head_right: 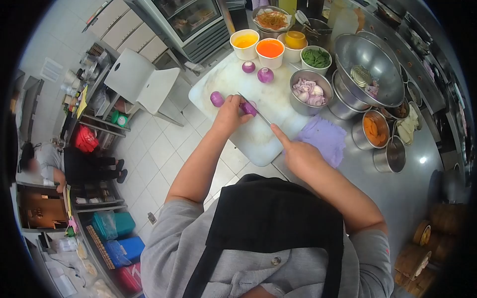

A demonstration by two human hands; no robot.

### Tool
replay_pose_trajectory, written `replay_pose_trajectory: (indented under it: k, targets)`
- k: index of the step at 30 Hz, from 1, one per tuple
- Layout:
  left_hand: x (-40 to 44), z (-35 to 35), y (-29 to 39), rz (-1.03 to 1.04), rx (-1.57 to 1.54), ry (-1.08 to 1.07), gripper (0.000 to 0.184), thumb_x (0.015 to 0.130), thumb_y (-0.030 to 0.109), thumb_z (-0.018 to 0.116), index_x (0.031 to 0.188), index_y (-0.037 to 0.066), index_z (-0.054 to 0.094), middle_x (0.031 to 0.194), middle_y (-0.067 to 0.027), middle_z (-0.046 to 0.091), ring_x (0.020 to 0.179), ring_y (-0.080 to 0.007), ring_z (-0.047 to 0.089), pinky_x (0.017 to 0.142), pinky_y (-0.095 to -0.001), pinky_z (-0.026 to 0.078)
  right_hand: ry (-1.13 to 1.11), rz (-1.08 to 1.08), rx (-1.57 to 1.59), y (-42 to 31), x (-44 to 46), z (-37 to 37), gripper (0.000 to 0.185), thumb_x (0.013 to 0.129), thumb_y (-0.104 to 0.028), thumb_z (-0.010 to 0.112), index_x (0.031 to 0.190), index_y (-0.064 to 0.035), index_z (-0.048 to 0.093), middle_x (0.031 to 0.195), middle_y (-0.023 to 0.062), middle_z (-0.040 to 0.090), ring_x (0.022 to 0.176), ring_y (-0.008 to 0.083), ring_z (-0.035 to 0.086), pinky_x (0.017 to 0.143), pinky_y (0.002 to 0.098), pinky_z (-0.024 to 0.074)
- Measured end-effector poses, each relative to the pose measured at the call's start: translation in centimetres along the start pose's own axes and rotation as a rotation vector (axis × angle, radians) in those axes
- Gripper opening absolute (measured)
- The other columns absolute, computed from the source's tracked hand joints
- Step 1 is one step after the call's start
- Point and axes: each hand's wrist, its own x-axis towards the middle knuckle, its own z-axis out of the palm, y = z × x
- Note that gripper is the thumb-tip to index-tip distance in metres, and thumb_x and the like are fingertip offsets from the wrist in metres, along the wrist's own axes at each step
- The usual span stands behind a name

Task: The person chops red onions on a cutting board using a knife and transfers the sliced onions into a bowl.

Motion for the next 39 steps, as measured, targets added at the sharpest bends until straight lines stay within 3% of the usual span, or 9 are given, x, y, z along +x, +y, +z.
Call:
replay_pose_trajectory:
  k: [2, 6, 9, 16, 21, 23, 26, 31, 39]
  targets:
    - [0.1, -0.2, 0.5, 0.002, -0.002, 0.012, 0.048, 0.068, 0.016, 0.083, 0.106, 0.004, 0.056, 0.105, -0.0158, 0.058, 0.096, -0.0328, 0.061, 0.083, -0.0393, 0.051, 0.059, -0.047, 0.041, 0.3, -0.7, -0.4, 0.084, 0.086, -0.005, 0.052, 0.154, -0.0296, 0.011, 0.080, 0.0225, 0.064, 0.073, 0.0385, 0.063, 0.069, 0.0483, 0.0489]
    - [0.3, -0.4, -0.2, 0.033, 0.035, 0.021, 0.049, 0.067, 0.016, 0.083, 0.105, 0.003, 0.056, 0.104, -0.0159, 0.057, 0.095, -0.0328, 0.061, 0.083, -0.0394, 0.051, 0.005, -0.016, 0.023, -0.7, 3.5, 0.7, 0.085, 0.084, -0.002, 0.048, 0.155, -0.0298, 0.010, 0.083, 0.0208, 0.066, 0.074, 0.0360, 0.065, 0.068, 0.0476, 0.0511]
    - [0.1, -0.3, -0.1, 0.011, 0.005, 0.022, 0.049, 0.067, 0.015, 0.083, 0.105, 0.003, 0.056, 0.105, -0.0160, 0.057, 0.094, -0.0329, 0.061, 0.083, -0.0392, 0.051, 0.139, -0.072, 0.022, -0.7, 5.8, 1.5, 0.084, 0.084, -0.002, 0.047, 0.155, -0.0300, 0.012, 0.082, 0.0208, 0.065, 0.073, 0.0356, 0.065, 0.068, 0.0478, 0.0512]
    - [-0.4, 0.2, -0.2, 0.030, -0.021, 0.063, 0.049, 0.066, 0.014, 0.083, 0.105, 0.002, 0.055, 0.105, -0.0166, 0.056, 0.094, -0.0334, 0.061, 0.084, -0.0393, 0.051, 0.078, -0.039, 0.000, 0.2, -0.6, 0.7, 0.081, 0.086, -0.004, 0.047, 0.154, -0.0308, 0.013, 0.081, 0.0217, 0.065, 0.073, 0.0369, 0.064, 0.068, 0.0485, 0.0500]
    - [-0.5, 0.2, -0.2, 0.067, 0.014, 0.072, 0.049, 0.066, 0.013, 0.083, 0.104, 0.002, 0.054, 0.105, -0.0169, 0.056, 0.094, -0.0344, 0.061, 0.084, -0.0395, 0.051, 0.018, 0.019, 0.019, -0.5, 3.2, 1.1, 0.080, 0.087, -0.004, 0.047, 0.154, -0.0307, 0.012, 0.077, 0.0221, 0.063, 0.070, 0.0383, 0.063, 0.068, 0.0492, 0.0485]
    - [-0.3, -0.1, 0.0, 0.046, -0.015, 0.070, 0.050, 0.066, 0.013, 0.084, 0.104, 0.002, 0.054, 0.105, -0.0170, 0.056, 0.095, -0.0350, 0.061, 0.084, -0.0398, 0.051, 0.181, -0.102, 0.048, 0.1, 6.9, 2.4, 0.080, 0.087, -0.004, 0.047, 0.154, -0.0294, 0.012, 0.076, 0.0222, 0.063, 0.069, 0.0382, 0.062, 0.067, 0.0493, 0.0482]
    - [-0.1, 0.5, -1.0, 0.040, -0.028, 0.065, 0.049, 0.066, 0.013, 0.084, 0.104, 0.002, 0.054, 0.107, -0.0172, 0.057, 0.095, -0.0350, 0.061, 0.084, -0.0399, 0.051, 0.056, -0.002, 0.008, -1.7, 3.8, -0.2, 0.080, 0.084, -0.002, 0.045, 0.154, -0.0274, 0.015, 0.082, 0.0216, 0.066, 0.073, 0.0366, 0.065, 0.068, 0.0472, 0.0506]
    - [-0.3, 0.4, -0.6, 0.017, -0.026, 0.055, 0.049, 0.067, 0.013, 0.084, 0.104, 0.002, 0.054, 0.106, -0.0169, 0.057, 0.096, -0.0348, 0.061, 0.083, -0.0402, 0.050, 0.078, -0.059, -0.004, -0.4, -0.9, -0.1, 0.082, 0.083, 0.000, 0.045, 0.154, -0.0274, 0.015, 0.080, 0.0206, 0.066, 0.072, 0.0366, 0.065, 0.068, 0.0471, 0.0505]
    - [-0.2, -0.2, -0.6, 0.063, -0.007, 0.077, 0.049, 0.067, 0.014, 0.084, 0.103, 0.002, 0.054, 0.105, -0.0166, 0.057, 0.096, -0.0359, 0.060, 0.083, -0.0406, 0.050, 0.221, -0.108, 0.003, -1.4, 6.6, 1.1, 0.082, 0.083, -0.001, 0.048, 0.154, -0.0270, 0.016, 0.077, 0.0213, 0.064, 0.069, 0.0369, 0.064, 0.064, 0.0489, 0.0490]
